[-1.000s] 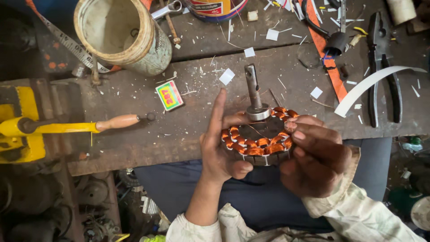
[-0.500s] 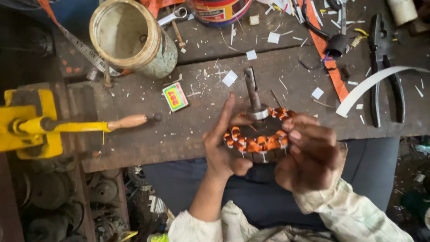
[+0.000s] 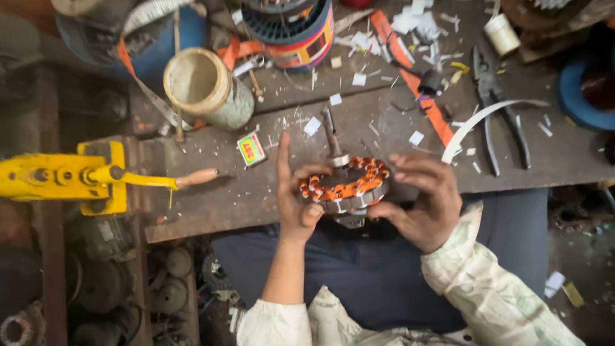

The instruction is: The person is assembling a motor component by inserting small white insulating pieces into the slots of a copper-wound rotor. They use scissors to cut the insulating material and pliers to adjust the copper windings. The person works methodically, placing each piece into the rotor slots.

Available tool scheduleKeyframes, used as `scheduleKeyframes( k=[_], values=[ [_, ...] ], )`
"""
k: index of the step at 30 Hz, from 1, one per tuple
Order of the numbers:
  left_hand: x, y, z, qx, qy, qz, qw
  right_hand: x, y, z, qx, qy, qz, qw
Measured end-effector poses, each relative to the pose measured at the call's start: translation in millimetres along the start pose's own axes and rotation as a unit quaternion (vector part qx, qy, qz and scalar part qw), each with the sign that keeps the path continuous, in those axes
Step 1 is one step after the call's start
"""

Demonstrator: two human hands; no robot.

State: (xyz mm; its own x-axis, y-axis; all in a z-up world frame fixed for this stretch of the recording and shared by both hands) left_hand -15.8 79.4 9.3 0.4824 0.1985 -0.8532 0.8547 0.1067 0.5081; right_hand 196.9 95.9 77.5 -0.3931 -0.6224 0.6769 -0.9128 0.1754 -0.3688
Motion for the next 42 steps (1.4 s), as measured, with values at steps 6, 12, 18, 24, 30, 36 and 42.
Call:
scheduleKeyframes(
  k=[6, 12, 18, 24, 30, 36, 42],
  values=[
    [2.7, 5.2, 2.3, 0.041, -0.007, -0.013, 0.999, -19.0, 2.2, 6.7, 0.074, 0.008, 0.089, 0.993],
    [-3.0, 23.0, -4.2, 0.094, -0.018, -0.006, 0.995, -16.0, -16.4, -6.1, 0.078, -0.049, 0.117, 0.989],
    [-7.6, 19.7, -27.4, 0.172, -0.004, -0.189, 0.967, -35.4, -10.6, -4.8, 0.094, -0.017, 0.132, 0.987],
    [-8.2, 22.2, -41.3, 0.274, -0.075, -0.287, 0.915, -35.2, -0.5, 2.2, 0.114, -0.05, 0.164, 0.978],
    [-33.2, 26.1, -39.6, 0.273, -0.066, -0.379, 0.882, -34.6, 2.6, -0.6, 0.161, -0.041, 0.13, 0.978],
    [-57.9, 20.9, -9.7, 0.135, -0.017, -0.419, 0.898, -33.6, -27.7, -8.5, 0.116, 0.089, 0.118, 0.982],
    [-34.2, -1.5, 95.1, -0.224, 0.164, -0.278, 0.92, -10.4, -95.7, 27.2, 0.099, 0.162, 0.198, 0.962]
  ],
)
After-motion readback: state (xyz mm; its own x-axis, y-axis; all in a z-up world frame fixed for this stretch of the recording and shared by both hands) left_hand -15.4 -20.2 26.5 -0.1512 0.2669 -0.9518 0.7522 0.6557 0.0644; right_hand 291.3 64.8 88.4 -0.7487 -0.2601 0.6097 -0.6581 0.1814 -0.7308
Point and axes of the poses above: each hand's wrist, its own z-axis away from the middle knuckle, its own y-axis out of the palm, x = y × z, the point moved 8 cm from there along -z, towards the middle knuckle, and after that the axes turned 15 degrees about z, right-handed, at the moved point
